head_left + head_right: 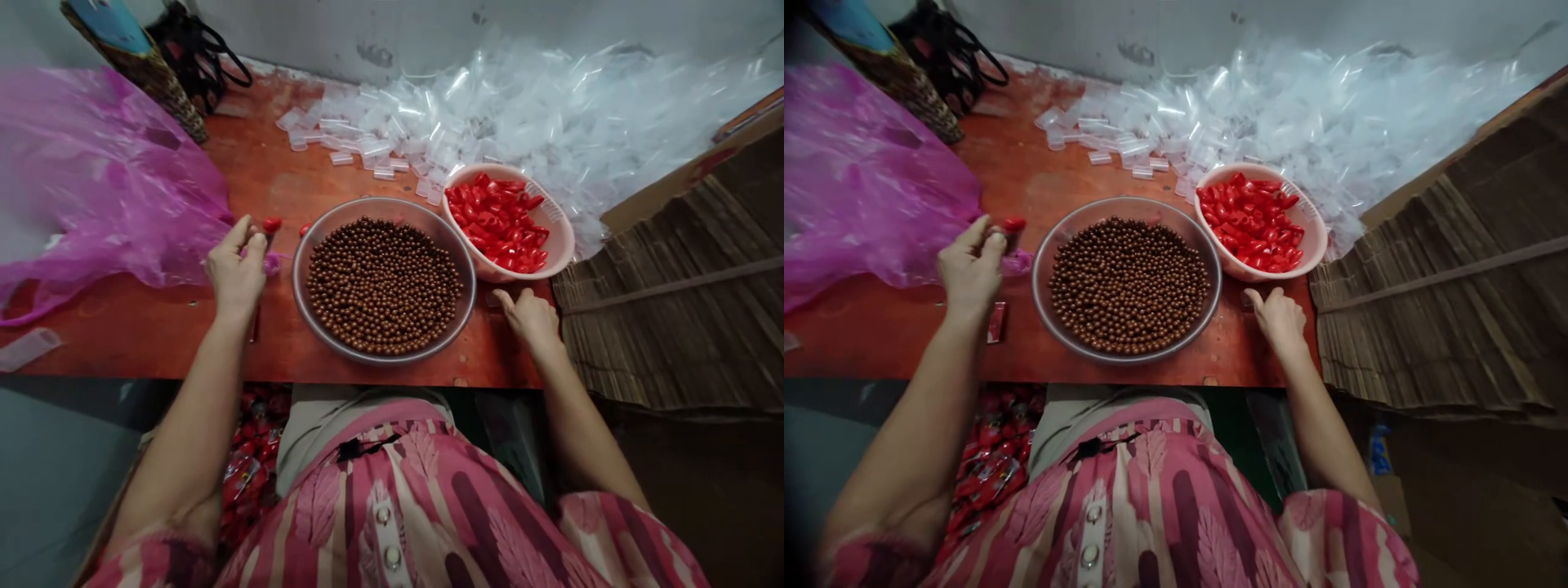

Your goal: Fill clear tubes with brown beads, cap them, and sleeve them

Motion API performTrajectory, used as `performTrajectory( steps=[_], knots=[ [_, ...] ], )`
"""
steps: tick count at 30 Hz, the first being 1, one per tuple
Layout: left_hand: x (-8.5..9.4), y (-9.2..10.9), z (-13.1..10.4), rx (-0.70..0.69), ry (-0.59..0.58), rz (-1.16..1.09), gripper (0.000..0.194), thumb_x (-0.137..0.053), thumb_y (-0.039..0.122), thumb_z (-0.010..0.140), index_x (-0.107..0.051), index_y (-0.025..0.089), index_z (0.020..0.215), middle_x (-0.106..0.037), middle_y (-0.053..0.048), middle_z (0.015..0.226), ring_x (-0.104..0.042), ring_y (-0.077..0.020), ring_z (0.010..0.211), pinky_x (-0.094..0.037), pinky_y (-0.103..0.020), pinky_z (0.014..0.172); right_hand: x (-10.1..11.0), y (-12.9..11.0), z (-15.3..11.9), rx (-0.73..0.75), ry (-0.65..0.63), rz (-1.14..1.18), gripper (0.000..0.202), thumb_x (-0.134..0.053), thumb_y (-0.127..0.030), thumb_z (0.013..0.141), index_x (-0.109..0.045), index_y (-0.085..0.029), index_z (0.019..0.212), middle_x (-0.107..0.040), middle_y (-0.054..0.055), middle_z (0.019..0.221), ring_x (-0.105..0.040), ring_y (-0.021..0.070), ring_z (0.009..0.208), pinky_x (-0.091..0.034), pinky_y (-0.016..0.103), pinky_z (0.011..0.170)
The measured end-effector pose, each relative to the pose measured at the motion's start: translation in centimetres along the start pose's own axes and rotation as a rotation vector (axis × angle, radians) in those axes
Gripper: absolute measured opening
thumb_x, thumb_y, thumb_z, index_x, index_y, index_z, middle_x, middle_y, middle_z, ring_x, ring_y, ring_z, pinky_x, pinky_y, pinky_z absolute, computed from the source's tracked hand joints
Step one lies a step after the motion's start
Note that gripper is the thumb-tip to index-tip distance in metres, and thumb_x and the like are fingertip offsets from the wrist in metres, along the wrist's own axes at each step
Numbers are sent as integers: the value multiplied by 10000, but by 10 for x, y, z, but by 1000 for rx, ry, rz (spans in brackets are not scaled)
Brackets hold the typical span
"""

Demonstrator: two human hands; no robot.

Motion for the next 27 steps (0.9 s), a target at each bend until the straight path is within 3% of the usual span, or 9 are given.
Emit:
performTrajectory(
  steps=[2, 5, 9, 12, 15, 17, 18, 22, 27],
  knots=[
    [0, 11, -8, -34, 29, 70, 314, -623, 398, 840, -640, 321, 1144, -696, 152, 1111, -623, -237, 1078, -453, -518, 1025, -11, -7, 4, -20, -4, -10, 823, -335, -698, 852, -603, 44, 1089, -652, 378, 937, -662, 451, 929, -486, 559, 753],
    [-4, 56, -31, -182, 76, 93, 292, -600, 396, 854, -675, 251, 1095, -716, 62, 1101, -653, -214, 1025, -506, -474, 965, -21, -11, 11, -13, -53, -38, 741, -397, -631, 861, -602, 36, 1108, -648, 379, 970, -660, 446, 951, -497, 544, 754],
    [-38, 106, -64, -260, -128, 23, 307, -586, 325, 872, -649, 213, 1150, -690, -16, 1176, -624, -185, 1113, -469, -397, 1029, -16, -10, 8, 89, -107, -125, 559, -594, -485, 775, -621, -31, 1098, -679, 315, 944, -678, 436, 878, -519, 532, 689],
    [-52, 119, -79, -242, -190, -30, 306, -591, 301, 868, -648, 198, 1150, -710, -39, 1129, -655, -167, 1053, -501, -344, 978, 19, -29, -18, 325, -49, 61, 501, -671, -441, 706, -621, -160, 1118, -716, 160, 858, -691, 344, 713, -537, 477, 609],
    [-56, 114, -81, -178, -181, -56, 308, -585, 303, 873, -648, 193, 1153, -732, -47, 1059, -685, -152, 968, -529, -309, 918, 78, -74, -59, 667, 25, 547, 595, -631, -391, 770, -467, -289, 1332, -705, 92, 1020, -685, 250, 783, -556, 380, 650],
    [-56, 108, -80, -147, -172, -69, 314, -592, 308, 868, -647, 194, 1155, -736, -47, 1043, -689, -150, 959, -531, -303, 910, 101, -118, -79, 895, 72, 538, 671, -633, -351, 785, -381, -297, 1405, -688, 82, 1084, -676, 221, 794, -554, 361, 682],
    [-56, 106, -80, -142, -178, -74, 320, -602, 308, 862, -646, 194, 1158, -735, -48, 1047, -688, -151, 961, -530, -303, 910, 104, -142, -84, 995, 131, 425, 604, -625, -325, 791, -434, -263, 1360, -679, 84, 1107, -671, 230, 852, -547, 372, 719],
    [-55, 100, -79, -143, -193, -56, 341, -647, 307, 830, -650, 196, 1152, -729, -58, 1065, -685, -158, 969, -526, -308, 911, 55, -234, -70, 1179, 193, -263, 216, -504, -122, 832, -612, -125, 1019, -685, 160, 937, -640, 262, 847, -463, 321, 609],
    [-46, 94, -77, -117, -118, -67, 336, -628, 287, 844, -644, 175, 1160, -725, -71, 1071, -682, -156, 976, -523, -290, 902, -2, -292, -89, 1529, 66, -476, 230, -415, -35, 853, -617, -75, 955, -677, 175, 909, -627, 232, 799, -402, 300, 602]
  ],
)
Point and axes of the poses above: each hand's wrist, its own z-axis towards the middle knuckle, its own x-axis out of the back of the hand, y = z × x, the point moved 10 cm from there along z, towards the middle knuckle
